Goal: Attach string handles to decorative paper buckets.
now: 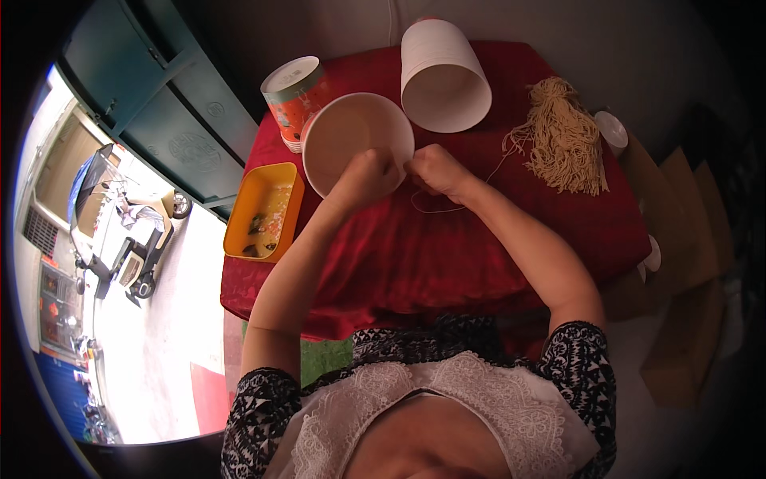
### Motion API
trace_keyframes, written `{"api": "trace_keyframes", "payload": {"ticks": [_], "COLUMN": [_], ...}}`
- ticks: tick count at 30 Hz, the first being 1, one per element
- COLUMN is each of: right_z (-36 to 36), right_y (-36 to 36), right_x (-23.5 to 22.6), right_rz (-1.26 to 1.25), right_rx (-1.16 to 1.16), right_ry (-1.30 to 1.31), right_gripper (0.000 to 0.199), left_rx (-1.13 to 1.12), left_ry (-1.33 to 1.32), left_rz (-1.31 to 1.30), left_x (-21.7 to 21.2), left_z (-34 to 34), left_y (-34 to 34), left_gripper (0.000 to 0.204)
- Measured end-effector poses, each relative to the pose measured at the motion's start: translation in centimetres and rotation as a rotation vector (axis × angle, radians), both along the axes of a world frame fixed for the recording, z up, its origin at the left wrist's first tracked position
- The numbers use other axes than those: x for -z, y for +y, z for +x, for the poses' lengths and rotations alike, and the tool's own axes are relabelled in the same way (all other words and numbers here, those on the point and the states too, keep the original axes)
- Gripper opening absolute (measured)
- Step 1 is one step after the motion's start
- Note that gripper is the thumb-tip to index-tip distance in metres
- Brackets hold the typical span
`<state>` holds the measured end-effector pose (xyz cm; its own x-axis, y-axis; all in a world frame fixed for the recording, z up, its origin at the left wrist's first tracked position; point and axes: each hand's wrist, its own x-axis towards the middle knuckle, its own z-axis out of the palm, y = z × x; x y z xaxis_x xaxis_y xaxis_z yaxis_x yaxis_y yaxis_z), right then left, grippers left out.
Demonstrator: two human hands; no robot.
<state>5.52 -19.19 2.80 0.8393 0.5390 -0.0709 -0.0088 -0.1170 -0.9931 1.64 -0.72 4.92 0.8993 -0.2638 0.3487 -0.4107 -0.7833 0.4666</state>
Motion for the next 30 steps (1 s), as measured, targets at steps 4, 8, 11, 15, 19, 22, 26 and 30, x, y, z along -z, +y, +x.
{"api": "trace_keyframes", "payload": {"ticks": [4, 8, 11, 15, 19, 22, 26, 30], "right_z": [0.2, 0.5, 0.5, 0.4, 0.1, -0.1, -0.5, -1.3], "right_y": [0.1, -0.3, -0.2, 0.2, 0.4, 0.5, -1.3, -2.3], "right_x": [1.3, 2.0, 2.5, 2.9, 2.9, 2.4, 0.7, -0.6], "right_rz": [-0.134, -0.406, -0.551, -0.666, -0.697, -0.688, -0.562, -0.461], "right_rx": [0.106, 0.181, 0.219, 0.247, 0.246, 0.235, 0.061, 0.015], "right_ry": [-0.145, -0.447, -0.537, -0.57, -0.587, -0.57, -0.447, -0.281], "right_gripper": [0.027, 0.027, 0.028, 0.028, 0.03, 0.028, 0.023, 0.02], "left_rx": [0.035, 0.085, 0.149, 0.166, 0.024, -0.05, -0.061, 0.006], "left_ry": [0.079, -0.016, -0.068, -0.004, 0.293, 0.361, 0.341, 0.271], "left_rz": [-0.033, -0.041, -0.19, -0.365, -0.508, -0.546, -0.521, -0.477], "left_x": [1.2, 2.3, 3.4, 4.4, 3.8, 3.2, 3.3, 4.3], "left_z": [0.3, -0.1, 0.0, 0.3, -0.4, -0.8, -0.8, -0.7], "left_y": [-0.3, -0.2, -0.3, -0.8, -1.1, -1.6, -1.6, -1.1], "left_gripper": [0.021, 0.022, 0.021, 0.019, 0.02, 0.021, 0.021, 0.016]}}
